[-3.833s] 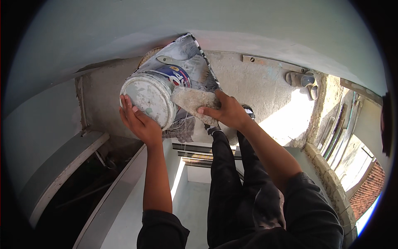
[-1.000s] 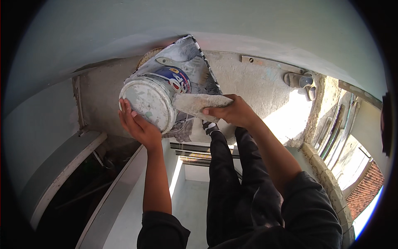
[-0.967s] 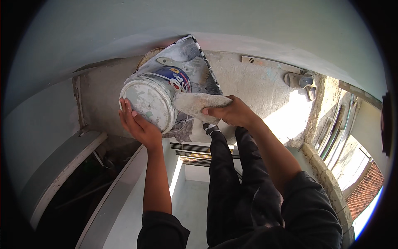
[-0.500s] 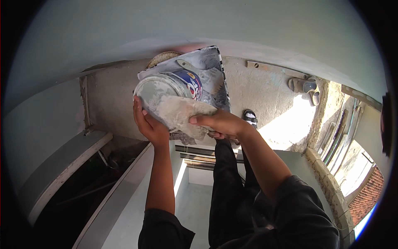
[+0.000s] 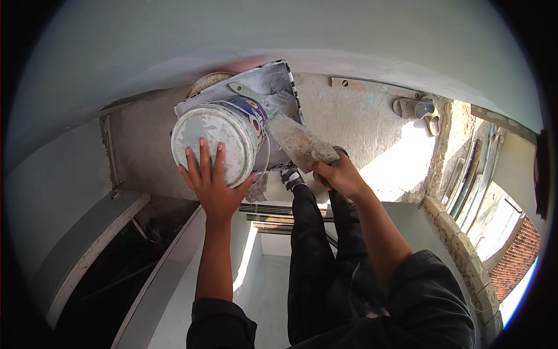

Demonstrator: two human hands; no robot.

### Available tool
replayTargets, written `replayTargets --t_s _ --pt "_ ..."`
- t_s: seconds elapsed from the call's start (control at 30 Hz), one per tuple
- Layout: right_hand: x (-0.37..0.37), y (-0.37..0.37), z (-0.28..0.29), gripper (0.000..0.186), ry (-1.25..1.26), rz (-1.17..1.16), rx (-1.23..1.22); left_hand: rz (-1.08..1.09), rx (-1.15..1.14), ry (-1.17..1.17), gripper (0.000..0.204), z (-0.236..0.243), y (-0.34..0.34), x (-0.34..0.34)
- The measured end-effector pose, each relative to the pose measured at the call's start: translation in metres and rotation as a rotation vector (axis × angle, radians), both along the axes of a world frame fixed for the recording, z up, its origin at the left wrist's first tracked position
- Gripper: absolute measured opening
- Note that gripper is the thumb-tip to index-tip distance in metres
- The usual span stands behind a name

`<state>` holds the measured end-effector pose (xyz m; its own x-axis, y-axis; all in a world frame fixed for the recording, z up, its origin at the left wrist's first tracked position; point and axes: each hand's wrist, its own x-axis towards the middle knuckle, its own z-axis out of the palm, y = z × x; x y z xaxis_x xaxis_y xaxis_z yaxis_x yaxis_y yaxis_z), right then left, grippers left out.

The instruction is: The person carries a paint tray and trowel, then pours white paint from a bucket into the tray. They scrape the bucket with the trowel to transfer remaining paint, place the bucket down, and spread the paint evenly in the tray before walking away.

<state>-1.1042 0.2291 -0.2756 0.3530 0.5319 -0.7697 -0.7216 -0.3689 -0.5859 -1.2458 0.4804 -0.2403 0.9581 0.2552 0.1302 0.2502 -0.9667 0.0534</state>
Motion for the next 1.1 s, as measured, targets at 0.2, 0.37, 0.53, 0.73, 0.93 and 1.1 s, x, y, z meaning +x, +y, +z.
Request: replayTargets --t_s 0.2,0.37,0.53,0.73,0.93,1.1 --pt "0.022 -0.021 0.011 0.044 -0.287 0.006 -0.013 0.111 -0.019 -0.09 0.092 -0.004 0.003 0.017" --pt "0.027 -0.023 0.015 0.052 -0.283 -0.056 -0.119 0.106 -0.03 -0.161 0.089 -0.002 0.005 0.018" --pt "0.018 -0.016 0.018 0.059 -0.305 -0.113 -0.116 0.236 -0.351 -0.436 0.073 0.002 0.045 0.018" --pt "0.008 -0.012 0.023 0.056 -0.36 -0.131 -0.115 0.426 -0.492 -0.425 0.06 0.022 0.06 0.04" --pt "0.004 -0.001 0.032 0.066 -0.459 0.021 -0.011 0.444 -0.573 -0.416 0.057 0.026 0.081 0.039" --pt "-0.002 0.015 0.031 0.067 -0.509 0.062 0.038 0.423 -0.643 -0.397 0.058 0.022 0.093 0.031"
